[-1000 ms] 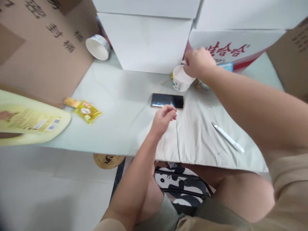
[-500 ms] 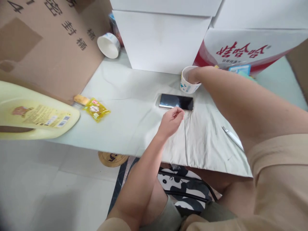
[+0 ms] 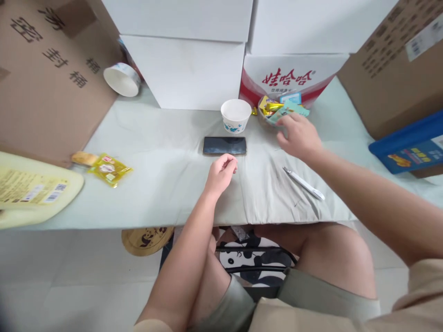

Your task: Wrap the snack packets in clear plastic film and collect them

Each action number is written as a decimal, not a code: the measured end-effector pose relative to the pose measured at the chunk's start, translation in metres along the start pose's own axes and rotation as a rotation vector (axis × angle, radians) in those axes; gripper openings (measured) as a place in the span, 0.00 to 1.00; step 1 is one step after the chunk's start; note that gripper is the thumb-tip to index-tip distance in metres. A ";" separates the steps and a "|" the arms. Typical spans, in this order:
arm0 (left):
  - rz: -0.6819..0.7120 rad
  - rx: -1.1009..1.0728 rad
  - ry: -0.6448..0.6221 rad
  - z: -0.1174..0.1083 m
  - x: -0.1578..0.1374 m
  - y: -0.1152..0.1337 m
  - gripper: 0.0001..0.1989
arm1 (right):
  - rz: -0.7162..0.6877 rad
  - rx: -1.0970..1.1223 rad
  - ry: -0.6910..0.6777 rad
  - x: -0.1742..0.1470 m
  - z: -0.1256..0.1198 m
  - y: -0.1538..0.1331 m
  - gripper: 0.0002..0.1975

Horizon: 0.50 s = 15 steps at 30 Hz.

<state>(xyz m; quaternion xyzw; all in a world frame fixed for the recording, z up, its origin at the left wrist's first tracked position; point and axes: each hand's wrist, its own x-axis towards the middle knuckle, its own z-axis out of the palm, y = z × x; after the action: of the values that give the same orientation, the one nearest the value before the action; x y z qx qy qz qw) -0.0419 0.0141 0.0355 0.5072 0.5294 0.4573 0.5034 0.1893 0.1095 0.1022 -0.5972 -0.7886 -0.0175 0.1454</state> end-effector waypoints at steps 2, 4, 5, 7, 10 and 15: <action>-0.006 0.011 -0.004 0.004 0.001 0.001 0.07 | 0.006 -0.031 0.013 -0.015 0.016 0.017 0.23; -0.018 0.029 -0.008 0.010 0.003 0.001 0.07 | 0.018 -0.045 0.004 -0.017 0.029 0.029 0.29; -0.022 0.040 -0.012 0.013 0.004 0.000 0.07 | 0.017 -0.047 -0.008 -0.015 0.034 0.033 0.31; -0.019 0.067 -0.023 0.018 0.006 -0.001 0.07 | 0.012 -0.053 -0.029 -0.010 0.040 0.034 0.33; -0.016 0.107 -0.033 0.023 0.008 -0.002 0.08 | 0.041 -0.085 0.046 -0.004 0.040 0.029 0.31; -0.004 0.123 -0.046 0.030 0.012 -0.001 0.07 | 0.129 -0.153 0.247 0.017 0.032 0.034 0.39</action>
<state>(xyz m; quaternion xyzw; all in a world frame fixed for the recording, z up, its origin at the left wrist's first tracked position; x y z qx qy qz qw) -0.0121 0.0251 0.0313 0.5466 0.5459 0.4110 0.4841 0.2102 0.1417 0.0712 -0.6493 -0.7210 -0.1416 0.1961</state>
